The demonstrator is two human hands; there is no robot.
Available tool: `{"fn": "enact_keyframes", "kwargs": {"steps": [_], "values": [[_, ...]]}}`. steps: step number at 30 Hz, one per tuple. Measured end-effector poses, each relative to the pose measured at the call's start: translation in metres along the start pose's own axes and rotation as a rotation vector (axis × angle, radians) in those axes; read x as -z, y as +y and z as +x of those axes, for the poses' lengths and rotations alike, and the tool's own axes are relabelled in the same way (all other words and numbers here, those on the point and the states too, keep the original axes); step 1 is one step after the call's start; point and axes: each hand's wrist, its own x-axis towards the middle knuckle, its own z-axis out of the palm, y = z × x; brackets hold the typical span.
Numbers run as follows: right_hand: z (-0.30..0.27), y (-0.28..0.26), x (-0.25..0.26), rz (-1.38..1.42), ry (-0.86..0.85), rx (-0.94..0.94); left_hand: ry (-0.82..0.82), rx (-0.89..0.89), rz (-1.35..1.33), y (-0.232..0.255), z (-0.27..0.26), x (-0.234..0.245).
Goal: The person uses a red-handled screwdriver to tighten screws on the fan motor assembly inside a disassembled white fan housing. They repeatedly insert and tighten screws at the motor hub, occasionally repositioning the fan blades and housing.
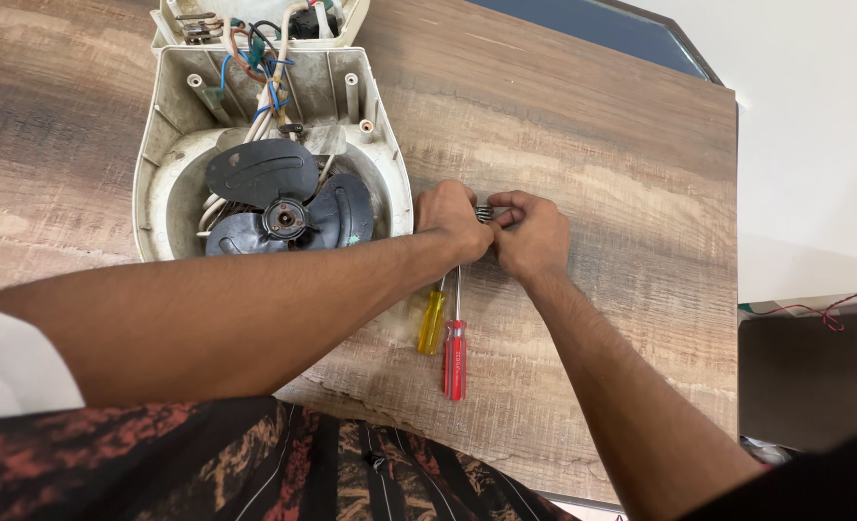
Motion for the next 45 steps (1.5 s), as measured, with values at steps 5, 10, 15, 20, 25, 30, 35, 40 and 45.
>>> {"fn": "enact_keyframes", "kwargs": {"steps": [5,10,15,20,25,30,35,40,45], "values": [[-0.001,-0.005,0.002,0.018,-0.016,-0.040,0.004,0.005,0.024,0.011,-0.007,0.006],[0.002,0.001,0.004,0.017,0.003,-0.037,-0.034,0.000,0.020,0.015,-0.009,0.007],[0.004,0.014,0.009,0.018,0.071,-0.034,-0.097,-0.054,0.006,0.018,-0.007,0.001],[0.002,0.021,0.011,0.023,0.100,-0.014,-0.090,-0.089,0.005,0.018,-0.005,-0.006],[0.000,0.020,0.012,0.009,0.118,-0.016,-0.058,-0.069,-0.048,0.012,-0.001,-0.008],[-0.012,0.013,0.018,0.021,0.133,-0.023,0.038,-0.114,-0.164,0.005,-0.008,-0.010],[-0.042,0.000,0.024,0.101,0.178,-0.055,0.046,-0.162,-0.158,-0.004,-0.027,-0.004],[-0.078,-0.008,0.024,0.158,0.163,-0.083,0.032,-0.206,-0.199,-0.022,-0.051,-0.002],[-0.109,-0.011,0.014,0.168,0.131,-0.121,-0.015,-0.214,-0.233,-0.038,-0.074,-0.008]]}}
